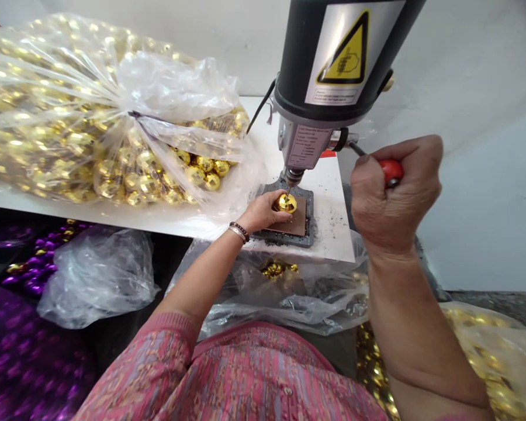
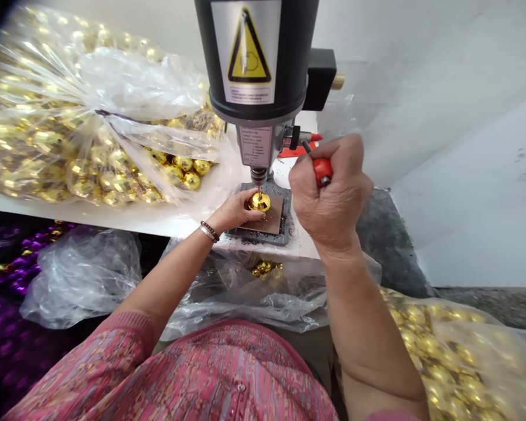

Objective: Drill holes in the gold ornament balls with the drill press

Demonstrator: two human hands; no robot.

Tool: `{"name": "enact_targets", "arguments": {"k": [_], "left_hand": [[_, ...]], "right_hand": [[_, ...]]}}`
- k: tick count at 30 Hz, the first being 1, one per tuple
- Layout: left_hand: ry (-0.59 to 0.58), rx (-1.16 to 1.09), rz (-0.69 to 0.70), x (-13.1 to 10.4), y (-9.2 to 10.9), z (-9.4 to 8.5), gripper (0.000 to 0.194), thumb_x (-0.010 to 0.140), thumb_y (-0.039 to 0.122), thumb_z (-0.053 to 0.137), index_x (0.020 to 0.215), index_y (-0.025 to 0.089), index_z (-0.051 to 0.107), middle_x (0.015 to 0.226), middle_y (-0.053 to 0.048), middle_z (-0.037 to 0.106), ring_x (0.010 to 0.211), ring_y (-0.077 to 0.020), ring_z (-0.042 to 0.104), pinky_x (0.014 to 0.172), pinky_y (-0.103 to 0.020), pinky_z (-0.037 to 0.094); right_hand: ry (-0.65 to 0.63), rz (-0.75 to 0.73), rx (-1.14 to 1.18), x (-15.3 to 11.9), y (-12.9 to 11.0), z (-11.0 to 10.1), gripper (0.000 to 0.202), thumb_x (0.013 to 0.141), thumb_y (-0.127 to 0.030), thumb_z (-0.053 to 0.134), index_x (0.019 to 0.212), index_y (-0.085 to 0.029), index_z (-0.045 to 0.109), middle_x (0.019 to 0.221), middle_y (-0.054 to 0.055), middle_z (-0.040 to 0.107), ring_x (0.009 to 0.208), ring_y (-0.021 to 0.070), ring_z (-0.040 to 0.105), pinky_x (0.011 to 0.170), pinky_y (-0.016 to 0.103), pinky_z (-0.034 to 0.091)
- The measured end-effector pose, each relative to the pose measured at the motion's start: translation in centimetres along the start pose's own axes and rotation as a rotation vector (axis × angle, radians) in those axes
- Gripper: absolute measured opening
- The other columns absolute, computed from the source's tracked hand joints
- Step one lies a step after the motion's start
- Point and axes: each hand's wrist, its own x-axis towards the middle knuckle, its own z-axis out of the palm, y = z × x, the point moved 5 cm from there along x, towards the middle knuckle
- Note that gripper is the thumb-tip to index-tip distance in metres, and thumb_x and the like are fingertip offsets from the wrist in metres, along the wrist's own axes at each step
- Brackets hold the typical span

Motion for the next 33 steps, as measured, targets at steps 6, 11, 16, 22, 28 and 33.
{"name": "enact_targets", "arguments": {"k": [6, 11, 16, 22, 28, 33], "left_hand": [[-0.02, 0.052, 0.013, -0.1, 0.4, 0.0, 0.045, 0.074, 0.029, 0.08, 0.117, 0.019, 0.071, 0.1, -0.004, 0.073, 0.09, -0.021, 0.064, 0.083, -0.031, 0.051], [-0.017, 0.016, 0.016, 0.0, -0.1, 0.2, 0.044, 0.073, 0.029, 0.082, 0.114, 0.019, 0.072, 0.099, -0.003, 0.073, 0.09, -0.021, 0.065, 0.083, -0.031, 0.052], [0.005, 0.013, 0.009, 0.0, -0.3, 0.3, 0.051, 0.072, 0.028, 0.083, 0.121, 0.02, 0.072, 0.104, -0.004, 0.075, 0.094, -0.0234, 0.067, 0.088, -0.033, 0.053], [0.009, 0.118, -0.022, -0.2, 0.1, 0.1, 0.051, 0.074, 0.032, 0.083, 0.123, 0.02, 0.073, 0.108, -0.006, 0.077, 0.099, -0.0262, 0.069, 0.09, -0.035, 0.053], [0.015, 0.115, -0.006, -0.2, 0.3, 0.1, 0.054, 0.073, 0.033, 0.084, 0.125, 0.022, 0.072, 0.111, -0.006, 0.077, 0.102, -0.0275, 0.07, 0.091, -0.036, 0.052], [0.007, 0.109, -0.016, -0.3, 0.1, 0.2, 0.053, 0.076, 0.032, 0.082, 0.126, 0.018, 0.071, 0.111, -0.008, 0.077, 0.102, -0.0279, 0.069, 0.091, -0.037, 0.052]], "right_hand": [[0.148, -0.136, -0.003, -1.5, 0.4, 0.2, 0.005, 0.081, -0.017, 0.053, 0.079, -0.016, 0.049, 0.066, -0.006, 0.042, 0.056, 0.0005, 0.036, 0.058, 0.015, 0.034], [0.221, -0.108, -0.007, -2.7, 1.6, 0.8, 0.007, 0.083, -0.024, 0.056, 0.083, -0.017, 0.054, 0.069, -0.005, 0.051, 0.06, 0.0032, 0.047, 0.06, 0.018, 0.041], [0.241, -0.05, 0.026, -3.5, 2.3, 1.3, 0.009, 0.086, -0.028, 0.054, 0.085, -0.019, 0.053, 0.073, -0.003, 0.054, 0.062, 0.0056, 0.051, 0.063, 0.022, 0.043], [0.22, 0.006, 0.082, -4.3, 3.5, 1.8, 0.015, 0.092, -0.036, 0.053, 0.092, -0.021, 0.051, 0.079, -0.003, 0.057, 0.071, 0.01, 0.064, 0.074, 0.028, 0.052], [0.194, -0.004, 0.072, -6.2, 4.5, 3.0, 0.022, 0.093, -0.044, 0.049, 0.092, -0.022, 0.047, 0.078, -0.001, 0.06, 0.068, 0.0117, 0.065, 0.07, 0.03, 0.052], [0.186, 0.055, 0.047, -5.4, 3.5, 2.0, 0.027, 0.091, -0.047, 0.052, 0.089, -0.02, 0.05, 0.077, 0.0, 0.059, 0.07, 0.0114, 0.06, 0.069, 0.03, 0.049]]}}
